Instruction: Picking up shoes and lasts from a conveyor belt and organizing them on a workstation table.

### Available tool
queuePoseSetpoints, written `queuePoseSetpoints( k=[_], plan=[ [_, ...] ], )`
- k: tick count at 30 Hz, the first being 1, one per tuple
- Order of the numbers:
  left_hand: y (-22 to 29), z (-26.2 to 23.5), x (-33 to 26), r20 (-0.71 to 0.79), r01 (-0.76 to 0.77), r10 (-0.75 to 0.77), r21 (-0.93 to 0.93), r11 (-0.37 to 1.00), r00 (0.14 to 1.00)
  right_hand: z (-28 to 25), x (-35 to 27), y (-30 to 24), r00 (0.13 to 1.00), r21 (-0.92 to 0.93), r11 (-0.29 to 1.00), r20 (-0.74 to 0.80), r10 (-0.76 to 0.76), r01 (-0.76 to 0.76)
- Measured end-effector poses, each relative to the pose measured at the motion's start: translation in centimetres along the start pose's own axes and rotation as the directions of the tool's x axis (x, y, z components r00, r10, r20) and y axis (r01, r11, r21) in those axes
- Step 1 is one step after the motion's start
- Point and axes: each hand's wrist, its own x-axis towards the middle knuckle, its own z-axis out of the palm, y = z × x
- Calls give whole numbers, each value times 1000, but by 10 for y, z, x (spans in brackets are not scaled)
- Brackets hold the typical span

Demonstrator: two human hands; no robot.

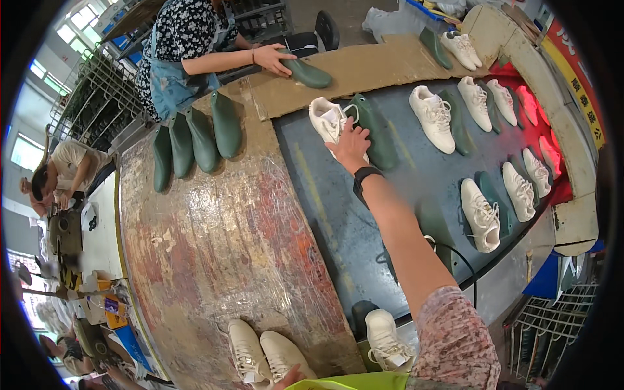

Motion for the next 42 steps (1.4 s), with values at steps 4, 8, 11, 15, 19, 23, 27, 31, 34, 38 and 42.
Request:
queuePoseSetpoints(
  k=[4, 8, 11, 15, 19, 23, 27, 31, 34, 38, 42],
  plan=[
    [-3, -6, -10, -20, -4, 5, 50, 999, 1000, -8, 8, 3, 969, 91, 994, 244, 33, -57],
    [-24, 7, -18, -31, 13, -12, 41, 999, 999, -46, -32, 35, 920, 226, 961, 318, -228, 160],
    [-3, -3, -21, -35, -68, 70, 39, 997, 997, -91, -137, 100, 815, 239, 880, 338, -472, 410],
    [-11, -13, -39, -177, -225, 222, 0, 974, 959, -172, -293, 177, 345, 366, 892, 828, -443, 266],
    [-31, -20, -50, -220, -310, 348, 191, 931, 911, -221, -430, 224, 432, 371, 926, 848, -307, -70],
    [-45, -18, -54, -262, -293, 384, 327, 898, 885, -199, -522, 218, 605, 178, 976, 793, -68, -123],
    [-50, -16, -57, -273, -304, 395, 321, 897, 877, -201, -538, 207, 736, 270, 942, 676, -38, -199],
    [-59, -12, -60, -295, -351, 444, 321, 880, 846, -183, -540, 235, 777, 470, 853, 615, -134, -226],
    [-76, -3, -64, -295, -327, 423, 323, 888, 857, -171, -519, 240, 824, 357, 903, 566, -5, -240],
    [-75, -3, -84, -297, -258, 332, 261, 930, 895, -160, -451, 206, 885, 337, 941, 445, -138, -23],
    [-65, -3, -89, -299, -215, 284, 244, 946, 911, -115, -375, 195, 869, 252, 966, 463, -175, 61]
  ],
)
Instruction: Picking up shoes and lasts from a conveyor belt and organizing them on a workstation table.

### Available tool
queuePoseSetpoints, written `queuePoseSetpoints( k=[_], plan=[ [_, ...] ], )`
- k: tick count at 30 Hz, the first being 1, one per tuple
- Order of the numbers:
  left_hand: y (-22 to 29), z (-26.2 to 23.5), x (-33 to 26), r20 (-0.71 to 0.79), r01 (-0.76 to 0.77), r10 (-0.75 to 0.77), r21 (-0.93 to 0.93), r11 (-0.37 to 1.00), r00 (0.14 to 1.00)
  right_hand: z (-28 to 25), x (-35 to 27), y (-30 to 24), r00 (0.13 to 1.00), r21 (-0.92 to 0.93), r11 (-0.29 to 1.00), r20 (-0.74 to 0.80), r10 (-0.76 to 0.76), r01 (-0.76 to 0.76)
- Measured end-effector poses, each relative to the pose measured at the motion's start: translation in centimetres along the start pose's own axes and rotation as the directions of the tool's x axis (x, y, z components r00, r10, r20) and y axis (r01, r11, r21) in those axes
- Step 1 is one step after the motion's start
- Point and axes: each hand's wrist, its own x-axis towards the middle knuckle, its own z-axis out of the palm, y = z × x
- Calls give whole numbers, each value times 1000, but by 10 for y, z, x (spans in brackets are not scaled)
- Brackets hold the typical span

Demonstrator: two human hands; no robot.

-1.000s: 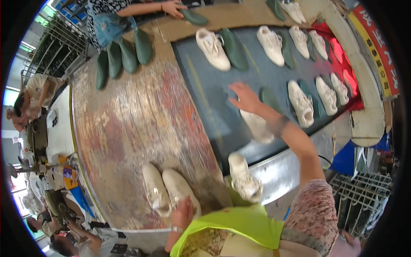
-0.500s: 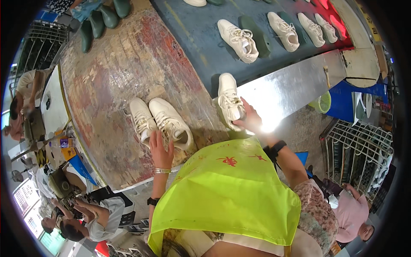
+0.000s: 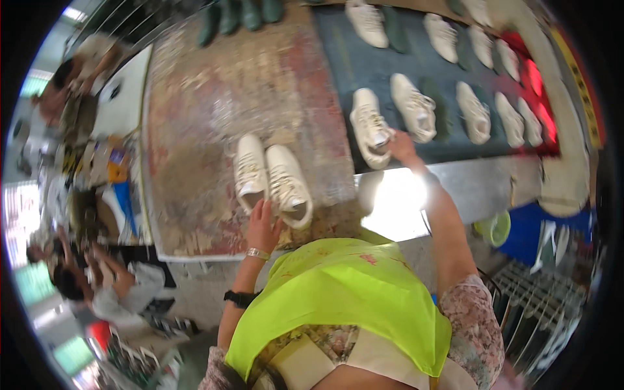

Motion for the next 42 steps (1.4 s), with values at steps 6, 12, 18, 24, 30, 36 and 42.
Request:
queuePoseSetpoints(
  k=[6, 12, 18, 24, 30, 36, 42],
  plan=[
    [-10, -2, -16, -166, 216, -204, 58, 975, 965, 29, 51, -44, 996, -142, 990, 89, 25, -12],
    [-50, 23, 27, -233, 405, -462, -255, 878, 856, 27, 93, -34, 954, -115, 991, 297, -31, 68],
    [-141, 37, 40, -332, 385, -556, -458, 801, 762, -31, 111, -73, 761, -105, 924, 604, -235, 368],
    [-123, 48, 64, -354, 441, -489, -210, 872, 798, -26, 176, -171, 818, -33, 855, 312, -483, 517],
    [-111, 47, 70, -327, 409, -459, -214, 887, 826, 28, 334, -260, 955, -21, 964, 142, -260, 265],
    [-97, 32, 80, -311, 480, -561, -302, 823, 767, 117, 418, -342, 960, 322, 905, -143, -242, 276],
    [-112, 53, 69, -280, 351, -525, -490, 798, 804, 113, 461, -395, 923, 950, 116, 247, 295, -292]
  ],
)
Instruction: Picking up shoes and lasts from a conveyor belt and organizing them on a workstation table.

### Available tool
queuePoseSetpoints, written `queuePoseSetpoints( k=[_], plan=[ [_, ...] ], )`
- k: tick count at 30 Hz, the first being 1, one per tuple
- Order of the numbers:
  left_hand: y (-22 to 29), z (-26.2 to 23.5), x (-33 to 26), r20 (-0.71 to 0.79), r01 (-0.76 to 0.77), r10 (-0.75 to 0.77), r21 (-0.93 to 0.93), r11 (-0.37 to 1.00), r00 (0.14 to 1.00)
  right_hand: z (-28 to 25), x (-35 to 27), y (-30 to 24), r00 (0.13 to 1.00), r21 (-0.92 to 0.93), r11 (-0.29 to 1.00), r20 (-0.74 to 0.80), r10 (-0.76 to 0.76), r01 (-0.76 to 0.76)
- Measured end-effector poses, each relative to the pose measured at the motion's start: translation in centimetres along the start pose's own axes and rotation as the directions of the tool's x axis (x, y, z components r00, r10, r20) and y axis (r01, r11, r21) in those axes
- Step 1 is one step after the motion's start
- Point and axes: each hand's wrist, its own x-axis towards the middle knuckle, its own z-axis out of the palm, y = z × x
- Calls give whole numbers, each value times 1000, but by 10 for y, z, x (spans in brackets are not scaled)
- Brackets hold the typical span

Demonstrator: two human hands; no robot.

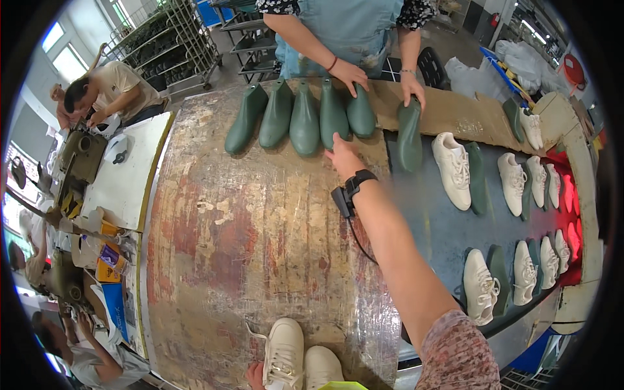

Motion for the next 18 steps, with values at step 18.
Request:
queuePoseSetpoints(
  k=[18],
  plan=[
    [-25, 18, 2, -94, 100, -100, -2, 995, 991, -164, -100, 18, 979, -611, 783, 202, 13, 115]
  ],
)
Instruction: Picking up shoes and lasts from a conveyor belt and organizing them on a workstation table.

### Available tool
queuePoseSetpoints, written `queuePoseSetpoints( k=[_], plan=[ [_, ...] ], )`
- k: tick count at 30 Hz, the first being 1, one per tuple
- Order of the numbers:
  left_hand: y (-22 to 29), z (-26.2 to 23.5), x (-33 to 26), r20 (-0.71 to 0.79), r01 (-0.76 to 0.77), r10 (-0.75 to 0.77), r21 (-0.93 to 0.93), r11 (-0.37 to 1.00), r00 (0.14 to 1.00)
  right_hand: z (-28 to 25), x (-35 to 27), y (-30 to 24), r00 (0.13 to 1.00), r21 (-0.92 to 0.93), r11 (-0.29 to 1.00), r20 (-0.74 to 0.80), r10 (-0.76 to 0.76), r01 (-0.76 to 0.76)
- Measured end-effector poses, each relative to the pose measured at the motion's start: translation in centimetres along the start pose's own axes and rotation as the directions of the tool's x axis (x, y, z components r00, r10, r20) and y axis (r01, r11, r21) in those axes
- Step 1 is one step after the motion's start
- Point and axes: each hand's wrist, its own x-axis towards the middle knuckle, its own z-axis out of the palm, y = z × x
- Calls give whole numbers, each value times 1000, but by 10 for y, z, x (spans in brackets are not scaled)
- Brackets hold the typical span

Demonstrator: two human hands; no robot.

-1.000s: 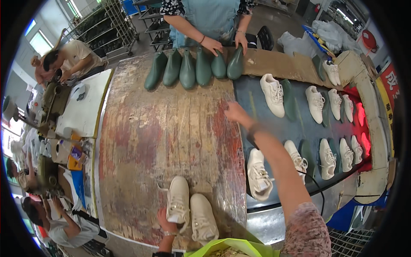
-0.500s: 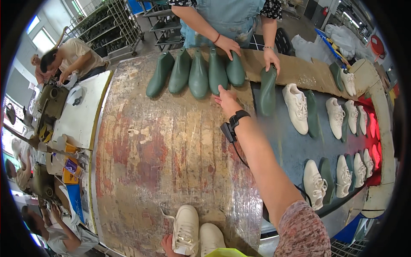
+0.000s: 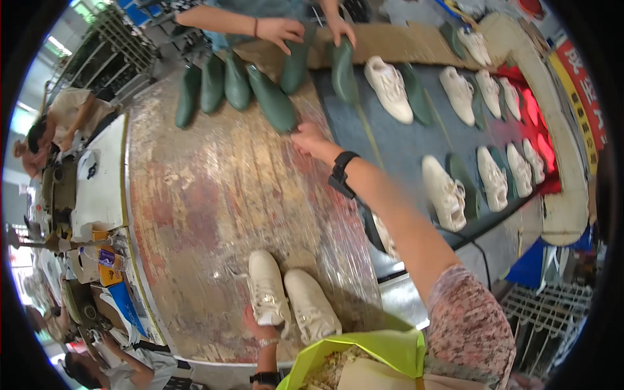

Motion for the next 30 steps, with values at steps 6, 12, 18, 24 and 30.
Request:
queuePoseSetpoints(
  k=[6, 12, 18, 24, 30],
  plan=[
    [-10, -24, 2, -63, 90, -107, -230, 969, 992, -38, -116, 37, 954, 147, 948, 61, -294, 283],
    [32, -20, 10, 81, -58, 59, -7, 998, 995, -187, -216, 133, 849, -49, 977, -488, -204, 207],
    [13, -13, 8, 115, -35, 29, 57, 998, 993, -195, -294, 232, 886, -502, 864, -392, -247, 18],
    [-174, -80, 74, 594, 628, -270, -776, 56, 758, -141, -249, 227, 938, -283, 958, -318, -136, 43],
    [37, 9, 16, 111, -41, 25, 152, 987, 994, -187, -283, 227, 856, 35, 999, -516, 25, -9]
  ],
)
